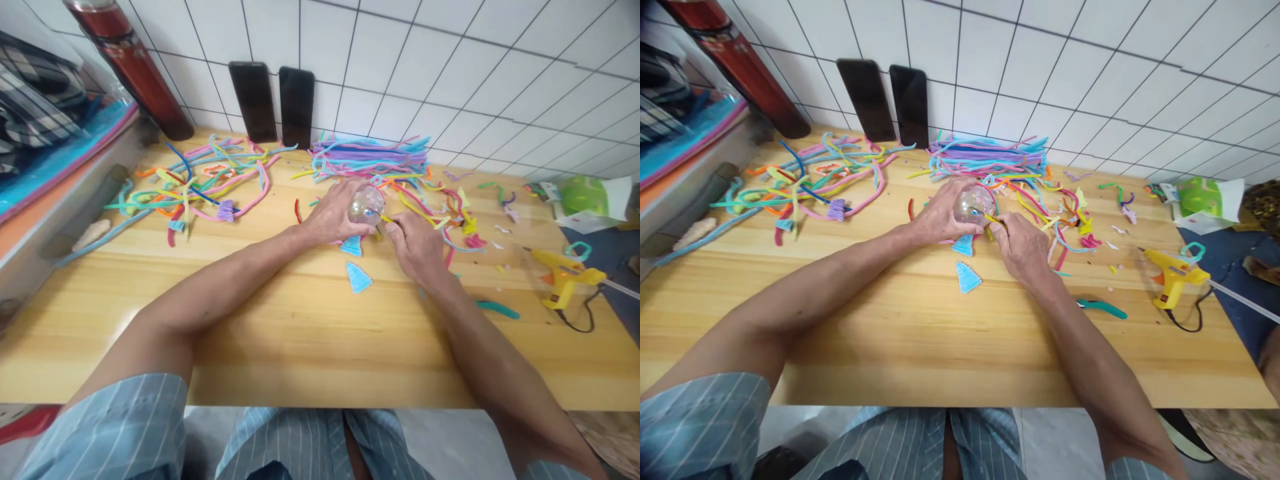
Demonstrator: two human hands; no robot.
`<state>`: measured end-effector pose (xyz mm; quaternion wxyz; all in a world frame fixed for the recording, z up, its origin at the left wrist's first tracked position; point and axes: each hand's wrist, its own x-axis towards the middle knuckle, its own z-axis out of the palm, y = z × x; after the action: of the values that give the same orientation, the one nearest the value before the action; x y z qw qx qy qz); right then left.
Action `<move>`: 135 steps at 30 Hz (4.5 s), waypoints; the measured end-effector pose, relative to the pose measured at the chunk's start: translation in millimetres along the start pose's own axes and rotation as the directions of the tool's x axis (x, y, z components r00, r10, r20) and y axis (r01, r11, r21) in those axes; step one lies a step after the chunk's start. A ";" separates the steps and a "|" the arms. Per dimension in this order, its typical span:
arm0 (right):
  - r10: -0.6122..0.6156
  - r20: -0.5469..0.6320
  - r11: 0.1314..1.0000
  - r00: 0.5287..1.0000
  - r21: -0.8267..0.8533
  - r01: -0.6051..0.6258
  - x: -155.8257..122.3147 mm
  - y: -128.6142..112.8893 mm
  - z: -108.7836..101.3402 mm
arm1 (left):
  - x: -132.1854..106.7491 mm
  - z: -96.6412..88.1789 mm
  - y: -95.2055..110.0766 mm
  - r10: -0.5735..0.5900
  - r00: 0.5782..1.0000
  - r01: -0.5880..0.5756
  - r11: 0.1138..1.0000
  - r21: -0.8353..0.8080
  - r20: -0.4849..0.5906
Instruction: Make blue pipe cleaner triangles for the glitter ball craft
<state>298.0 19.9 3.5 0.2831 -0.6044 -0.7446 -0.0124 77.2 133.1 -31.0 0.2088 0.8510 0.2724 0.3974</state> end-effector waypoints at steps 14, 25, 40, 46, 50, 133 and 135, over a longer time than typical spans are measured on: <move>0.011 -0.015 0.999 1.000 0.052 -0.010 -3.8 4.8 12.4 | 0.9 5.5 -8.9 -0.007 1.000 0.007 0.995 -0.104 -0.005; 0.108 0.214 0.938 0.971 0.301 -0.170 2.9 2.2 -1.2 | 0.6 4.6 -8.9 -0.012 1.000 0.012 0.996 -0.091 0.005; 0.001 0.147 0.981 0.989 0.193 -0.030 5.9 3.7 3.9 | 2.1 7.5 -14.9 0.040 0.998 -0.043 0.996 -0.083 -0.043; -0.047 0.114 0.991 0.992 0.131 0.032 3.6 7.2 4.0 | 2.1 10.9 -18.8 0.070 0.996 -0.075 0.993 -0.086 -0.062; 0.023 0.075 0.996 0.997 0.079 -0.029 2.7 11.2 1.8 | 2.6 10.1 -19.6 0.074 0.995 -0.079 0.994 -0.081 -0.065; 0.048 0.004 0.977 0.999 0.207 -0.048 -0.6 10.5 15.9 | 3.8 10.7 -15.2 0.019 0.997 -0.031 0.988 -0.154 -0.081; 0.056 -0.001 0.974 0.998 0.221 -0.055 -1.5 10.3 17.1 | 3.6 11.4 -15.2 0.013 0.997 -0.026 0.987 -0.160 -0.081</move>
<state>300.6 27.5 -14.8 0.3517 -0.5896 -0.7231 0.0762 83.6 145.4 -44.4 0.2618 0.8175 0.2390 0.4538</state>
